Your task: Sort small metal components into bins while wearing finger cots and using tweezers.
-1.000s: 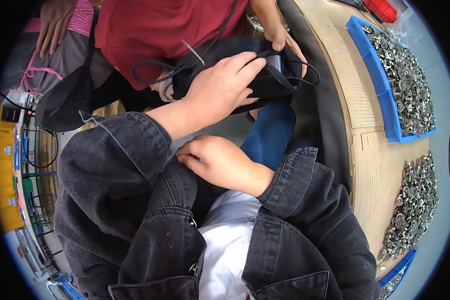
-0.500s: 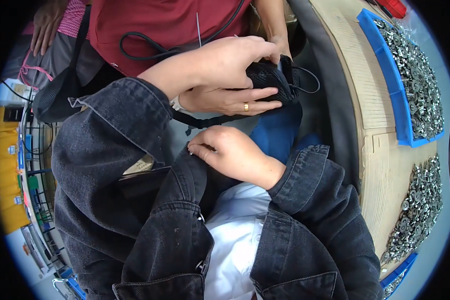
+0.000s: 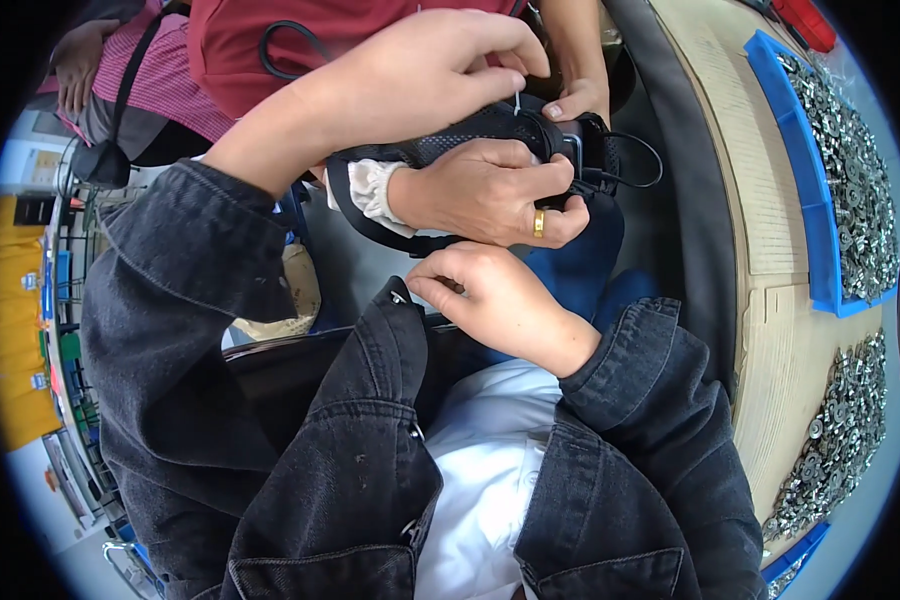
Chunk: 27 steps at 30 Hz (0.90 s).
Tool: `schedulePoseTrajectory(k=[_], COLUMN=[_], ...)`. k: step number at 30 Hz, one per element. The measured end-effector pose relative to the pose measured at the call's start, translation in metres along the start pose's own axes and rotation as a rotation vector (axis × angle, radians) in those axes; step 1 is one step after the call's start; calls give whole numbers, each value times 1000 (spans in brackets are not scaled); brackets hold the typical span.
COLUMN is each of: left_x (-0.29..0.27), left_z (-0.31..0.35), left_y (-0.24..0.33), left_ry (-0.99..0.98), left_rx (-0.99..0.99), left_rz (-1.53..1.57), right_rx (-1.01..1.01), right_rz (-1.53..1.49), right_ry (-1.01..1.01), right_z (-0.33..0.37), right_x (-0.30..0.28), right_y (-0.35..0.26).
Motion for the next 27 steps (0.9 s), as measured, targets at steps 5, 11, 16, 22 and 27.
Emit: schedulePoseTrajectory(k=[5,11,16,22,27], left_x=[-15,-10,-6,-29,-37], left_z=[6,34,37,43,40], left_y=[-13,30,37,15,38], left_ry=[-45,79,38,137,234], left_rx=[-152,134,159,-53,111], left_rz=[-238,-287,-346,-270,-327], right_rx=[-86,-120,-117,-94,-78], right_rz=[65,142,266,264,240], right_ry=[-29,-119,-212,-214,-199], right_z=[3,9,12,9,4], right_x=[0,13,22,21,15], right_y=[-7,-34,-37,-31,-26])
Point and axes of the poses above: each hand's wrist, its own z-axis away from the middle knuckle, its own x-axis out of the palm, y = z × x, the point moved 9 cm from there along -z, towards the middle knuckle, and after that the axes turned 10 degrees about y, right-handed, at the moved point
